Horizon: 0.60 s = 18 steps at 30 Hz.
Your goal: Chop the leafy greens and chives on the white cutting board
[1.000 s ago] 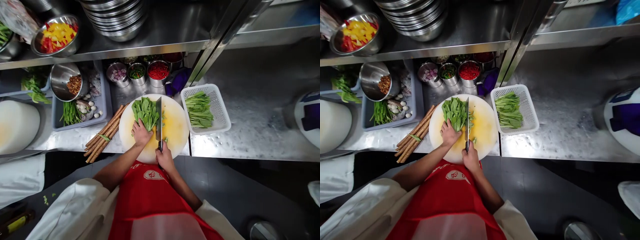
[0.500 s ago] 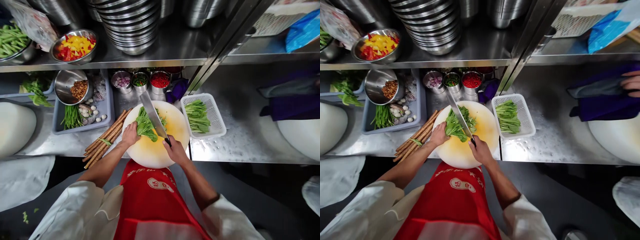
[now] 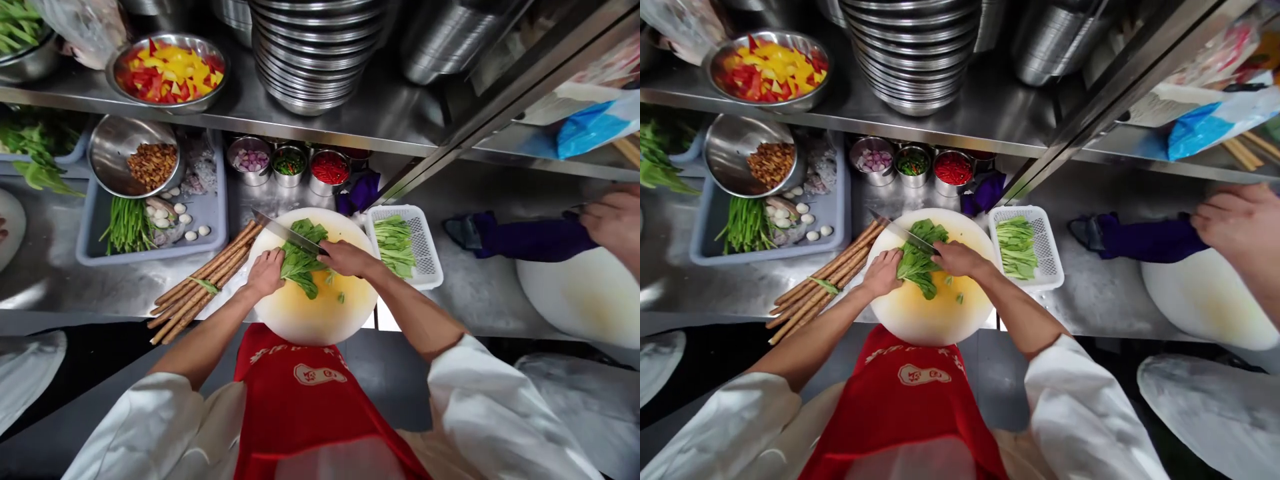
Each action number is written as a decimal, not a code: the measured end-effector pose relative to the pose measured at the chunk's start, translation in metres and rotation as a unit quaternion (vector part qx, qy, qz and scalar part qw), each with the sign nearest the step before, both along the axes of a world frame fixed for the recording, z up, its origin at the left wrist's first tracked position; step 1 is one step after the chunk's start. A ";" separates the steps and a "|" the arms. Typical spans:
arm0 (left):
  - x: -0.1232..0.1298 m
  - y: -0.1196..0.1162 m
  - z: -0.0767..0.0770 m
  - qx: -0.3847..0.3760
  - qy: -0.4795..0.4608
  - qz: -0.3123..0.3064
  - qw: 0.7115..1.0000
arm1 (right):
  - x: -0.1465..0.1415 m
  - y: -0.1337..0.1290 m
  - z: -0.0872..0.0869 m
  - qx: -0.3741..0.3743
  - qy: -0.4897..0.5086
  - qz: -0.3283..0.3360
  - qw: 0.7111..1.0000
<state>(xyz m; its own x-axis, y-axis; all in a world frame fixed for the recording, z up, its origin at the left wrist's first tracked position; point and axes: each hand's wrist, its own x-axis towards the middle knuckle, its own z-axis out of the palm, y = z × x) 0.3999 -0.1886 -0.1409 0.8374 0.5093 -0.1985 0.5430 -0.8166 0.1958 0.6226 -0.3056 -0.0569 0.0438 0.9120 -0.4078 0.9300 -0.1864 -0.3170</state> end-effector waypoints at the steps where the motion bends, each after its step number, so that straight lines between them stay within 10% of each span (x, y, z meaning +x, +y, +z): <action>1: 0.000 0.000 0.000 -0.002 -0.001 0.001 1.000 | -0.001 0.002 -0.006 -0.001 -0.002 -0.001 1.000; 9: -0.001 -0.004 0.005 0.013 0.013 -0.005 1.000 | -0.021 0.004 -0.050 0.059 0.018 -0.085 0.994; 18: -0.016 -0.053 0.002 0.058 0.007 0.230 0.971 | -0.063 -0.065 -0.018 0.114 0.154 -0.202 0.960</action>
